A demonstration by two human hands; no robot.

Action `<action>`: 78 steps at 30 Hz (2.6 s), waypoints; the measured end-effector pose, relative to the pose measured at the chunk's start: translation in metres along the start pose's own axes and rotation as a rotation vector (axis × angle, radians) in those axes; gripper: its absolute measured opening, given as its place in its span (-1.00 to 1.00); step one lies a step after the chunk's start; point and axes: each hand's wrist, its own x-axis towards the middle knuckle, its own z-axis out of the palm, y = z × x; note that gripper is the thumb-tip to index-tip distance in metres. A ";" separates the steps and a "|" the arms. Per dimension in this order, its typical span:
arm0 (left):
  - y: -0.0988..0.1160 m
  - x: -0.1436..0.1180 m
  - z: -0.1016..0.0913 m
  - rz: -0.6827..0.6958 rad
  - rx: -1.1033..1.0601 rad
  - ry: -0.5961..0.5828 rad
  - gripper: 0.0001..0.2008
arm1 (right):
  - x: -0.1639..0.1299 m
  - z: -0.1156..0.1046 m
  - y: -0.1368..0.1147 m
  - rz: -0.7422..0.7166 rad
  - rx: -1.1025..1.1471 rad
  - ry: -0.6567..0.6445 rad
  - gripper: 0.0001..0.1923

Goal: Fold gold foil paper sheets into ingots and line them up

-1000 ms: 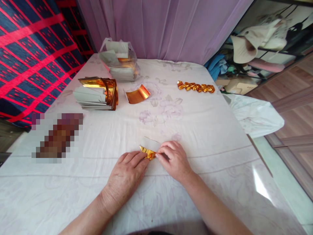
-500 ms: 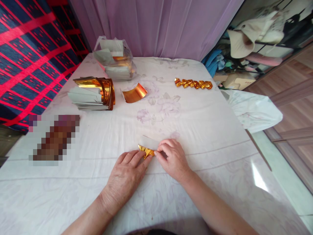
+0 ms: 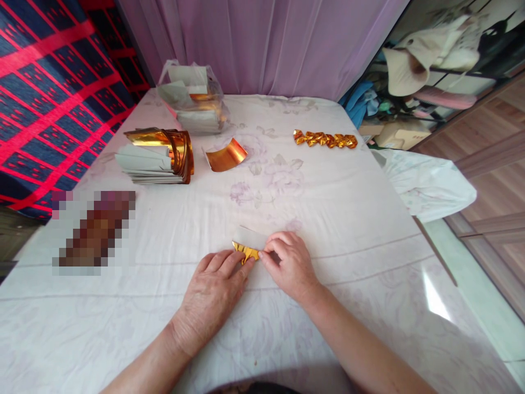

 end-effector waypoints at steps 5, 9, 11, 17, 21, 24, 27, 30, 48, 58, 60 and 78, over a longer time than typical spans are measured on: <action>0.000 0.000 -0.001 -0.008 0.000 -0.006 -0.66 | 0.000 0.001 0.000 0.005 -0.001 0.003 -0.86; 0.001 0.001 -0.001 -0.013 0.001 -0.002 -0.67 | 0.000 0.001 0.000 0.008 -0.006 0.000 -0.86; 0.001 0.001 -0.001 -0.015 -0.006 0.000 -0.67 | 0.000 0.001 0.000 0.009 -0.009 0.001 -0.87; 0.002 0.001 -0.001 -0.015 -0.008 0.001 -0.66 | 0.000 0.002 0.000 0.001 -0.007 0.018 -0.86; 0.001 0.001 0.000 -0.016 -0.008 -0.001 -0.66 | 0.000 0.002 0.000 0.006 -0.011 0.014 -0.86; 0.001 0.001 -0.001 -0.015 -0.007 -0.003 -0.67 | 0.000 0.002 0.000 0.007 -0.014 0.011 -0.86; 0.002 0.001 -0.001 -0.020 -0.004 -0.008 -0.67 | 0.000 0.002 0.000 0.005 -0.013 0.011 -0.86; 0.002 0.001 -0.001 -0.016 0.000 -0.008 -0.67 | 0.000 0.002 0.000 0.011 -0.012 0.008 -0.86; 0.003 0.003 -0.002 -0.029 0.005 -0.025 -0.68 | 0.000 0.000 -0.002 0.032 -0.033 -0.065 -0.92; 0.004 0.005 -0.002 -0.037 0.007 -0.020 -0.68 | -0.001 0.002 -0.005 0.033 -0.045 -0.051 -0.89; 0.004 0.005 -0.002 -0.036 0.011 -0.019 -0.68 | 0.000 0.002 -0.006 0.048 -0.050 -0.060 -0.89; 0.005 0.006 -0.003 -0.050 0.013 -0.036 -0.69 | 0.003 0.000 0.006 0.060 0.136 -0.099 -0.87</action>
